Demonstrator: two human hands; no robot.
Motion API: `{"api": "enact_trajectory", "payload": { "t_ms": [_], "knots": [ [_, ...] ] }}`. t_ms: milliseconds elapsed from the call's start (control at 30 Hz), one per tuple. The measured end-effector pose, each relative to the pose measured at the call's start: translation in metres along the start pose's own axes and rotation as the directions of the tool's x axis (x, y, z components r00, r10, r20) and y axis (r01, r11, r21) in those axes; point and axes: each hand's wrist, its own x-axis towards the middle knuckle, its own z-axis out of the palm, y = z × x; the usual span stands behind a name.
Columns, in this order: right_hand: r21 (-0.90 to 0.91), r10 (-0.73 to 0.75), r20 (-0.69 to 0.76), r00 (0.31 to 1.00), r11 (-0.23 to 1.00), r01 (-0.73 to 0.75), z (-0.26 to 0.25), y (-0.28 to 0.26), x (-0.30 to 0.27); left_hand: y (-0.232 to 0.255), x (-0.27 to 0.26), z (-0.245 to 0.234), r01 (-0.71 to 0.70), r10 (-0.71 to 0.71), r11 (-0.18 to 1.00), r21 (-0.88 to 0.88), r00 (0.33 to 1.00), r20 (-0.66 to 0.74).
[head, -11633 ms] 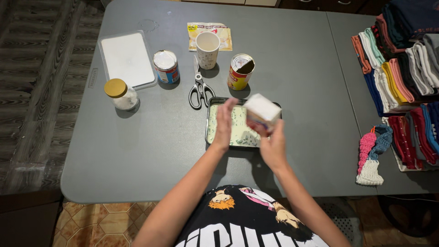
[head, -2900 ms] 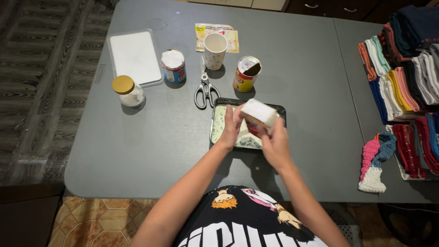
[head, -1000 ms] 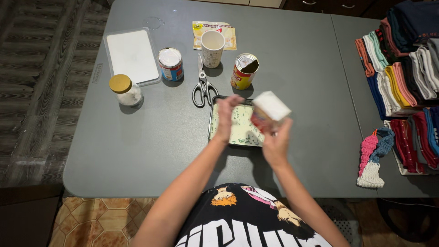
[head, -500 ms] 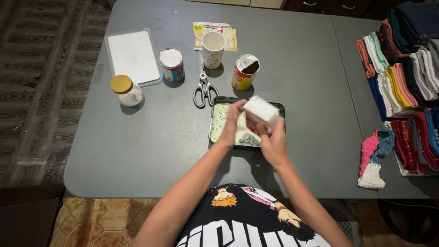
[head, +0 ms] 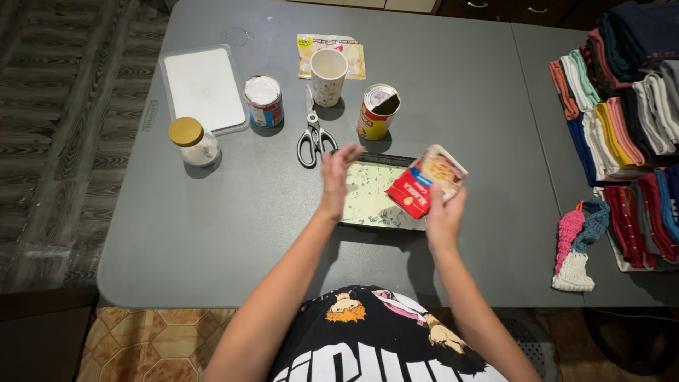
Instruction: The person mixes contents in a tray by hand using a spoon, adding condensed milk and cream from cans.
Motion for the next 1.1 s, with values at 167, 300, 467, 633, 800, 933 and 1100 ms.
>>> {"api": "enact_trajectory", "payload": {
  "t_ms": [167, 300, 467, 633, 800, 933, 1100],
  "knots": [
    [0.377, 0.337, -0.059, 0.940, 0.879, -0.292, -0.013, -0.011, 0.007, -0.007, -0.007, -0.018, -0.138, 0.134, 0.987, -0.085, 0.990, -0.049],
    [0.508, 0.518, 0.108, 0.848, 0.705, -0.495, -0.018, -0.012, 0.010, -0.008, -0.018, -0.012, -0.278, 0.278, 0.960, -0.028, 0.960, -0.013],
    [0.529, 0.633, 0.279, 0.722, 0.527, -0.666, -0.014, -0.019, 0.012, 0.024, -0.033, 0.004, -0.451, 0.376, 0.825, 0.339, 0.888, 0.267],
    [0.505, 0.712, 0.324, 0.623, 0.427, -0.750, -0.004, -0.024, 0.008, 0.069, -0.036, 0.014, -0.587, 0.351, 0.677, 0.444, 0.788, 0.506],
    [0.318, 0.688, 0.512, 0.514, 0.404, -0.858, -0.005, -0.023, 0.012, 0.081, -0.024, 0.007, -0.648, 0.240, 0.480, 0.592, 0.746, 0.621],
    [0.248, 0.640, 0.630, 0.440, 0.371, -0.895, 0.008, -0.038, 0.024, 0.080, -0.017, -0.010, -0.697, 0.319, 0.400, 0.596, 0.715, 0.623],
    [0.022, 0.628, 0.669, 0.397, 0.518, -0.855, 0.027, -0.048, 0.046, 0.070, -0.020, -0.016, -0.415, 0.354, 0.747, 0.520, 0.910, 0.216]
  ]
}}
